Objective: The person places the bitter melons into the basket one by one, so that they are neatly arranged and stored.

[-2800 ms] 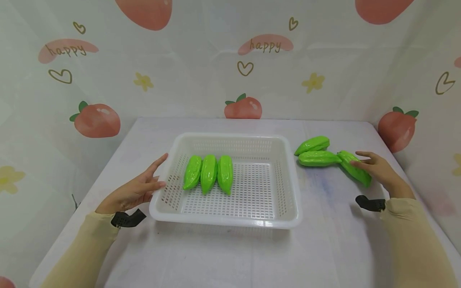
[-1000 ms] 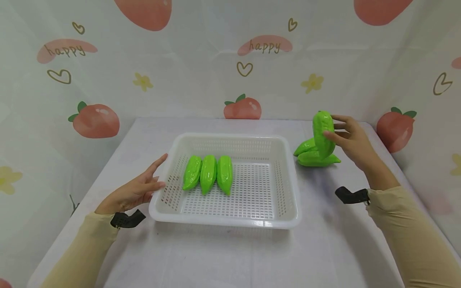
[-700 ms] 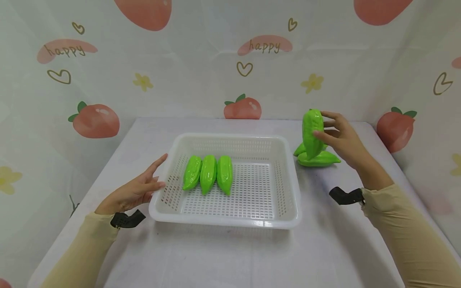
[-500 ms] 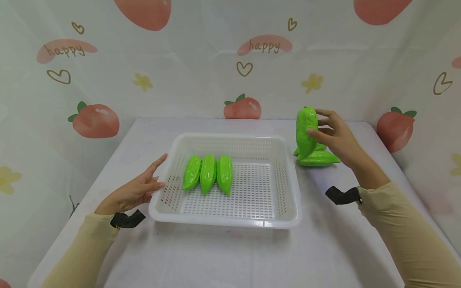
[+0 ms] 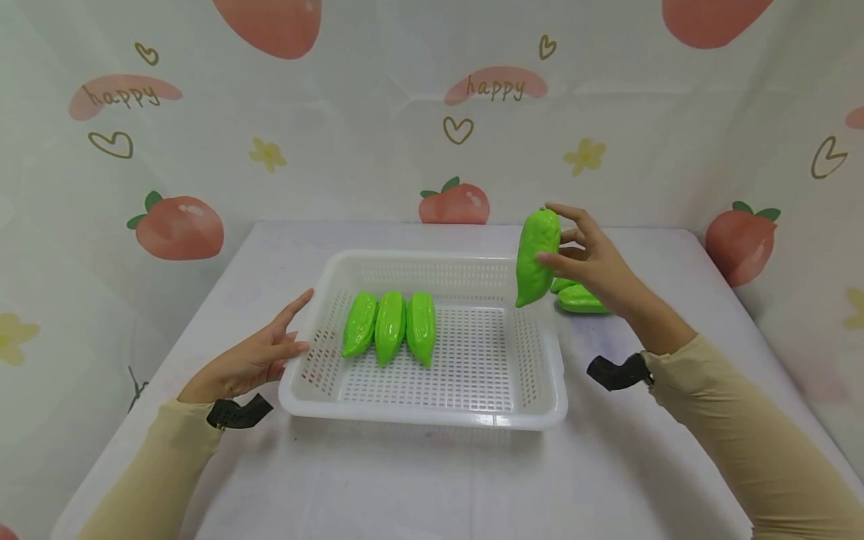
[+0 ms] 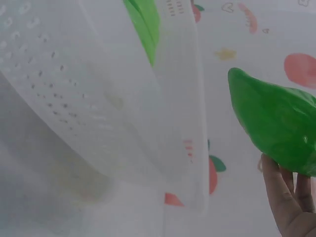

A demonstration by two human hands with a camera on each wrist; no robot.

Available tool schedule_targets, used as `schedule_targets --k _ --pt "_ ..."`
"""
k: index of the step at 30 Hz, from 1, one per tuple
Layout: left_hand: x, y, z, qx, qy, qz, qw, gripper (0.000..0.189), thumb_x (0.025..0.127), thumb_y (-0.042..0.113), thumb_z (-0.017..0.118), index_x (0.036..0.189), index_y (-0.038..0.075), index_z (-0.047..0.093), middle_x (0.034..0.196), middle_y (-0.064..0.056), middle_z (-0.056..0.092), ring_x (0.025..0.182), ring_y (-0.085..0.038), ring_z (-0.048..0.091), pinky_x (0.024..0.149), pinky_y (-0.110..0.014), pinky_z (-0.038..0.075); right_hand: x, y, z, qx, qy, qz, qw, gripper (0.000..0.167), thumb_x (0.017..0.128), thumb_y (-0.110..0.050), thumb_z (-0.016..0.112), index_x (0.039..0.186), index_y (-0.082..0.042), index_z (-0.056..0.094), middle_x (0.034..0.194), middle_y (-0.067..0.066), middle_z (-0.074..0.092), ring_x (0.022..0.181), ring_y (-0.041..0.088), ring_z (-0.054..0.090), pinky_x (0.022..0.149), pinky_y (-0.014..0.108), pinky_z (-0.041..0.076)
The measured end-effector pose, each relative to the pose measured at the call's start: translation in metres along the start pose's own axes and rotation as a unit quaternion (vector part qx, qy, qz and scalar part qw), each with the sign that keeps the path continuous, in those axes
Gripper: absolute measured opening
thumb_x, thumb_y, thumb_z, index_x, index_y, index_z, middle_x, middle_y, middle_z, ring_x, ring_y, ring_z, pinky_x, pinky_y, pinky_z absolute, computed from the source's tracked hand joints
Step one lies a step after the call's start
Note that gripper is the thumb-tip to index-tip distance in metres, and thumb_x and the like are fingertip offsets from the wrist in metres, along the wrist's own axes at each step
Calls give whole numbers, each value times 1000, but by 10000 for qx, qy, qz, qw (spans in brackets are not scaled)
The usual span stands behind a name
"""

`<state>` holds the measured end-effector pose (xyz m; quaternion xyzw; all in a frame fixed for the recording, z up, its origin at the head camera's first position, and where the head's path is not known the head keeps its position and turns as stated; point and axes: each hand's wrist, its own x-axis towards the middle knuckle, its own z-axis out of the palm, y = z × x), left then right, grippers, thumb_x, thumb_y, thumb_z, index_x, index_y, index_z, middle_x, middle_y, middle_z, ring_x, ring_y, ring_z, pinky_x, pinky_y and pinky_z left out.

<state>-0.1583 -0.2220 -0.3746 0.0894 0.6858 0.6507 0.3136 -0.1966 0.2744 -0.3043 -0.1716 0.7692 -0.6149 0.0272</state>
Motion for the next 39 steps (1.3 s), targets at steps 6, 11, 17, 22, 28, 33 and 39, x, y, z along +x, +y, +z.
schedule_targets --k 6,11,17,22,28,33,39 --pt "0 0 0 -15 -3 -1 10000 90 96 13 60 150 51 -1 149 -22 37 109 -32 63 84 -50 55 3 2 13 -137 -204 -10 9997 66 93 0 60 148 -25 32 110 6 51 92 10 65 77 23 56" --pt "0 0 0 -34 1 -22 10000 90 96 13 60 150 52 -1 150 -21 36 111 -32 63 85 -50 55 6 -4 21 -285 -258 83 9992 66 94 -4 60 148 -28 31 112 6 51 96 12 64 80 23 56" --pt "0 1 0 -30 -23 -21 10000 90 96 13 60 150 52 -1 150 -22 36 110 -31 63 85 -50 55 14 -12 29 245 -437 42 9987 61 95 -3 58 147 -24 33 113 11 49 93 15 65 79 27 57" --pt "0 1 1 -49 -22 -12 10000 90 96 14 60 150 52 -1 149 -22 36 110 -32 63 85 -50 55 24 -16 39 365 -573 213 9975 60 95 -5 58 147 -22 34 112 14 48 92 17 66 79 32 58" --pt "0 0 0 -47 -32 -12 10000 89 97 13 59 150 51 -1 146 -23 40 107 -32 64 83 -48 56 37 -18 54 241 -631 740 9950 59 94 -12 62 145 -26 35 117 15 45 96 20 63 82 36 57" --pt "0 -1 -1 -37 -22 -13 10000 89 96 13 60 150 52 0 148 -22 39 109 -32 63 83 -48 56 46 -14 66 121 -750 1175 9902 63 93 -15 63 146 -24 30 122 19 44 97 21 62 86 40 56" --pt "0 0 -1 -15 -7 -17 10000 89 96 13 60 150 53 0 148 -22 38 110 -33 63 83 -49 56 51 -5 77 -88 -1022 1439 9843 69 95 -18 62 152 -19 22 130 25 41 101 22 61 90 46 54"
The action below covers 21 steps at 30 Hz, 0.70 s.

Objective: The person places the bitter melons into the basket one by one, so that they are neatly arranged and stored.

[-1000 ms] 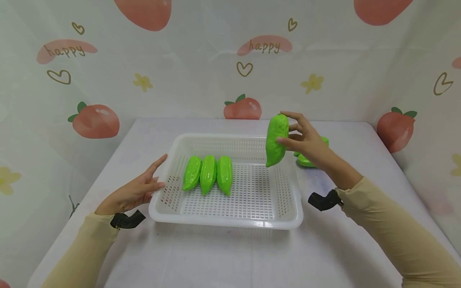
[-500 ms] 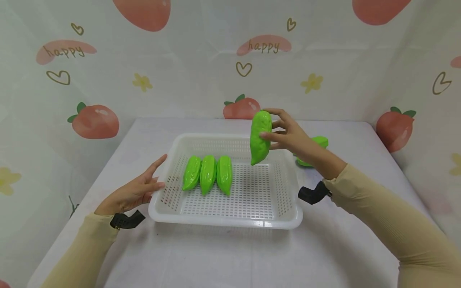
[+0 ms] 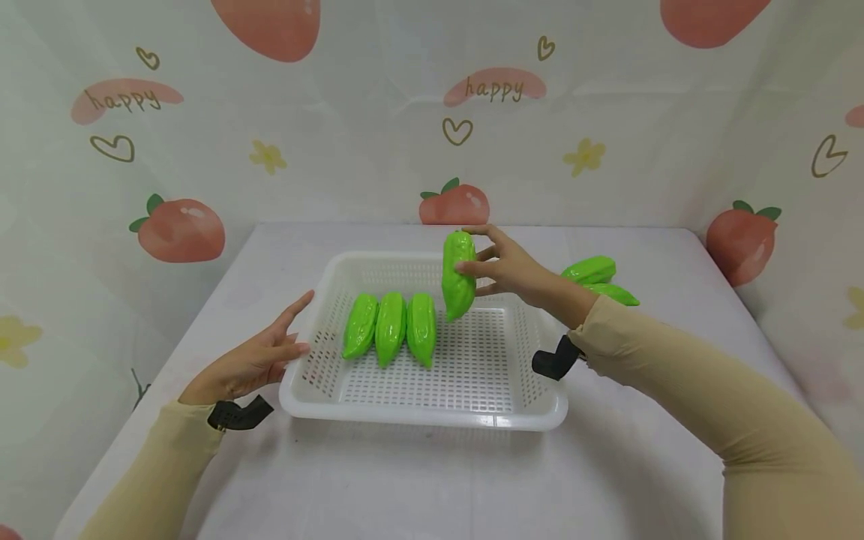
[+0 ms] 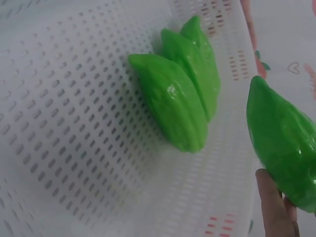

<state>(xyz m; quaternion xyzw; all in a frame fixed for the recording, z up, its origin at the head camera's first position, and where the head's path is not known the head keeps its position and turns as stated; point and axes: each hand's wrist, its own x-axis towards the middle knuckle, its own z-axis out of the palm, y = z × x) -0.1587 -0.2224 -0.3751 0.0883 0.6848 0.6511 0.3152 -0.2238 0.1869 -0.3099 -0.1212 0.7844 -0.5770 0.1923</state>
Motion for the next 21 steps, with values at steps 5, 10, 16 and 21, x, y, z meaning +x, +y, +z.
schedule_targets --k 5,10,16,21 --pt "0 -1 0 -29 -20 27 10000 88 97 11 58 150 52 1 147 -22 40 109 -33 64 84 -48 56 6 9 8 -72 -189 97 9997 69 95 -16 61 152 -19 22 132 29 42 105 30 62 90 49 53" --pt "-1 -1 0 9 -10 10 10000 87 97 12 58 150 51 1 145 -22 42 106 -32 65 82 -44 57 12 17 16 -120 -238 260 9993 66 95 -13 61 150 -20 27 131 30 43 108 36 62 88 48 54" --pt "0 -1 1 -17 -33 35 10000 87 97 12 58 150 51 1 146 -23 41 108 -33 64 84 -46 56 21 26 23 -359 -164 686 9969 66 94 -13 64 149 -21 29 132 29 46 112 40 60 83 48 56" --pt "0 -1 1 8 -2 29 10000 88 97 12 58 150 51 1 147 -23 39 109 -33 64 84 -48 56 25 30 27 -428 -152 957 9944 66 95 -11 62 150 -20 28 134 31 47 113 44 60 84 50 55"
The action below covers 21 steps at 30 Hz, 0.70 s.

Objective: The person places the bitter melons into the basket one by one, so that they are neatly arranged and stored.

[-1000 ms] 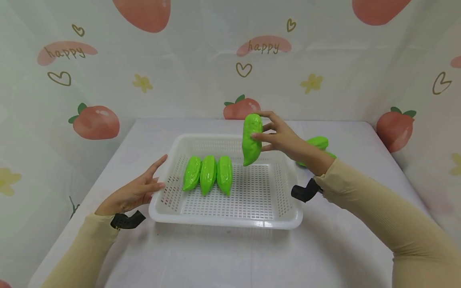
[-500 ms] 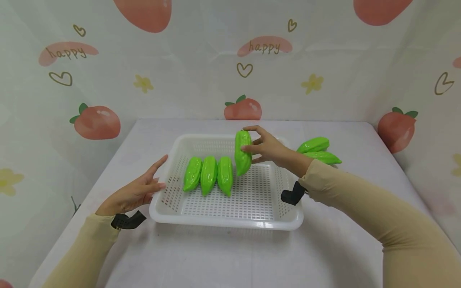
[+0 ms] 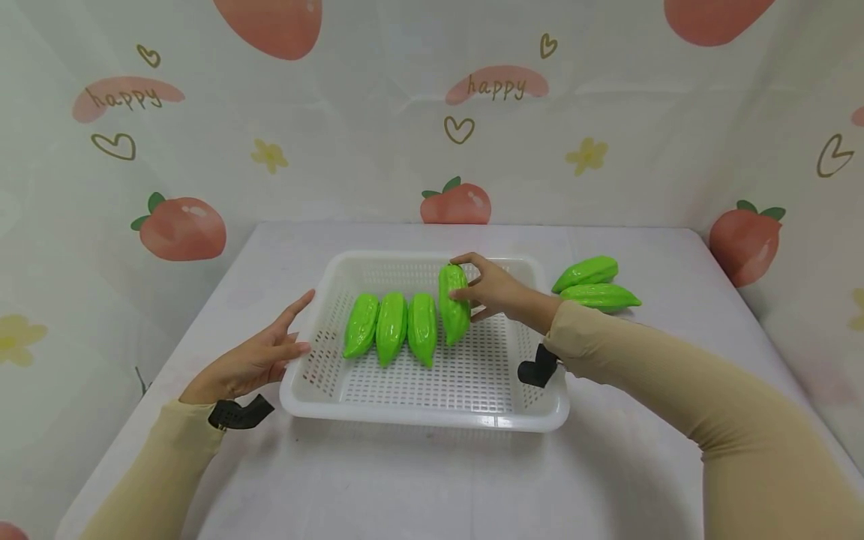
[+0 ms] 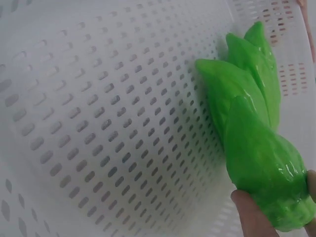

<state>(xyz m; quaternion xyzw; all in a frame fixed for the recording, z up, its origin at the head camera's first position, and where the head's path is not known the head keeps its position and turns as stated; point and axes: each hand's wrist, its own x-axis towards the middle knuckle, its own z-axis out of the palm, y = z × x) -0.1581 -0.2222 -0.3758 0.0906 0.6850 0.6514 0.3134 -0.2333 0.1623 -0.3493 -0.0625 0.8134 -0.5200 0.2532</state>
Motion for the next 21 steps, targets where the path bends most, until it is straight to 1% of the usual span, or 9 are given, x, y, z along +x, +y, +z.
schedule_targets --k 5,9,14,21 --pt "0 0 -1 41 53 -34 10000 88 97 13 59 150 53 1 148 -21 39 108 -31 63 83 -48 56 3 1 6 -115 53 267 9996 65 95 -12 62 150 -20 28 135 29 47 114 44 59 83 51 55" --pt "1 0 -1 25 39 -51 10000 88 97 13 59 149 53 1 148 -21 39 109 -31 63 83 -47 56 6 4 9 -264 49 462 9986 64 95 -13 62 149 -21 29 135 28 48 114 43 59 83 50 56" --pt "0 1 -1 34 62 -49 10000 88 97 13 59 150 52 1 147 -21 39 107 -31 64 82 -46 56 7 6 13 -397 -47 570 9976 62 96 -14 60 149 -19 28 137 28 46 115 43 58 83 48 56" --pt "0 0 0 -2 33 -22 10000 87 97 12 58 150 52 1 146 -23 39 106 -32 64 82 -48 56 9 8 17 -259 -123 653 9975 62 96 -13 60 149 -18 27 139 31 43 117 47 56 83 50 56"
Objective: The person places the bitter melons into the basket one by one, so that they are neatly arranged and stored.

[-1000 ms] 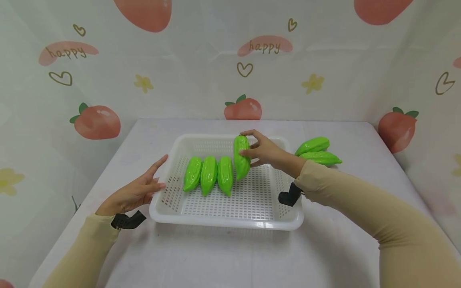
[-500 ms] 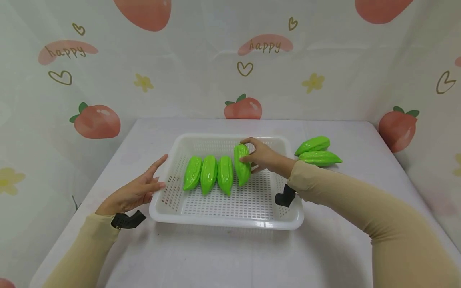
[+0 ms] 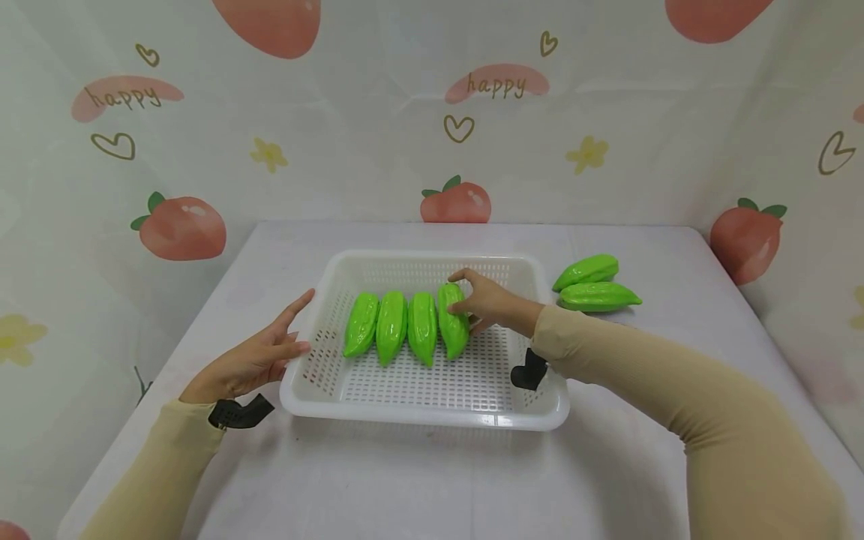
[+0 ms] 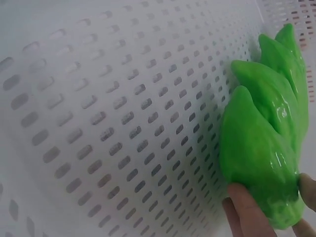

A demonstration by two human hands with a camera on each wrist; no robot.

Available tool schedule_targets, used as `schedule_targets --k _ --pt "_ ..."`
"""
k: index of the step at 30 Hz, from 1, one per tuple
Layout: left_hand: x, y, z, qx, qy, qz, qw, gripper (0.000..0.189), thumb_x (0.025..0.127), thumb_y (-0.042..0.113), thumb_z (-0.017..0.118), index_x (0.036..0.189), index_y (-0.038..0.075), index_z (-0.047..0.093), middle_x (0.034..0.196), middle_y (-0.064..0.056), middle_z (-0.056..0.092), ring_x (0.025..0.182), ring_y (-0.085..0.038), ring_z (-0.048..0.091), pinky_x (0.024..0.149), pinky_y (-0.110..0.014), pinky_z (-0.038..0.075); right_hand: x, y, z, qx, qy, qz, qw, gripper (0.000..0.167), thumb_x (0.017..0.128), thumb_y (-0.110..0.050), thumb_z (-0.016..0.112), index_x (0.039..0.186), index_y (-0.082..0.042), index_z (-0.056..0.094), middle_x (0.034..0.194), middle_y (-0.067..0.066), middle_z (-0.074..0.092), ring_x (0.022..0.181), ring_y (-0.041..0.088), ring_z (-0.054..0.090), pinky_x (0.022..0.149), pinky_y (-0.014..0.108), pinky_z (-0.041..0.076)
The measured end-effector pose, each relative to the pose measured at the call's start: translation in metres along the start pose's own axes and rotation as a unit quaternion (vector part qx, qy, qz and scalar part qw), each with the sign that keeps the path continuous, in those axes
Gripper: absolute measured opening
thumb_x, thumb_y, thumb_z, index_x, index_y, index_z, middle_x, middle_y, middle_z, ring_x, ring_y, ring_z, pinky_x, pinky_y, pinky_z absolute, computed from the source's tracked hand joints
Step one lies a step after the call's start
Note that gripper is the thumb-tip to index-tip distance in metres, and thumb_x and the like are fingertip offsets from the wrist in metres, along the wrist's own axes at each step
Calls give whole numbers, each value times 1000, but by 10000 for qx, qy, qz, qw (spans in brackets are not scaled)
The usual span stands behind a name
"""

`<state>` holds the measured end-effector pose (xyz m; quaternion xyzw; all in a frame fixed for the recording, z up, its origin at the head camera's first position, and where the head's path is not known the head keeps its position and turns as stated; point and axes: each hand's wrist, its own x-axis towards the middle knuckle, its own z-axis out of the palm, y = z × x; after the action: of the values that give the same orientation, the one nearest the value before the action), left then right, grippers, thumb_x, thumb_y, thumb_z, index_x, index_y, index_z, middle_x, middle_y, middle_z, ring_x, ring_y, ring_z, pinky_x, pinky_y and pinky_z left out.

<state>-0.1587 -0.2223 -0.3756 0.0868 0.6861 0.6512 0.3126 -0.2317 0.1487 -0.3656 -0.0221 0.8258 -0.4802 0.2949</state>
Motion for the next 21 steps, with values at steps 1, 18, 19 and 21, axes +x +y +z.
schedule_targets --k 1,18,19,21 --pt "0 0 0 -4 -1 1 10000 87 97 12 58 150 52 1 146 -23 39 106 -32 64 82 -49 56 0 0 0 3 -9 3 10000 62 96 -12 59 149 -18 27 139 31 43 117 47 56 83 49 56" --pt "2 1 1 -218 -25 -54 9997 90 96 11 59 149 53 0 149 -23 36 112 -32 62 87 -52 53 2 1 1 36 -154 52 9999 60 98 -10 57 149 -14 25 138 30 45 120 45 54 83 45 57" --pt "2 1 1 -214 -23 -54 9998 90 96 11 59 149 53 -1 149 -23 36 112 -32 62 87 -52 53 2 1 1 35 -168 63 9998 60 98 -10 56 149 -14 25 138 30 45 121 45 54 83 45 57" --pt "2 1 2 -202 -31 -46 9998 90 97 11 58 149 53 -1 149 -23 36 112 -33 62 87 -53 53 2 1 1 6 -197 56 9998 60 98 -11 56 149 -13 25 140 30 44 122 45 53 83 44 57"
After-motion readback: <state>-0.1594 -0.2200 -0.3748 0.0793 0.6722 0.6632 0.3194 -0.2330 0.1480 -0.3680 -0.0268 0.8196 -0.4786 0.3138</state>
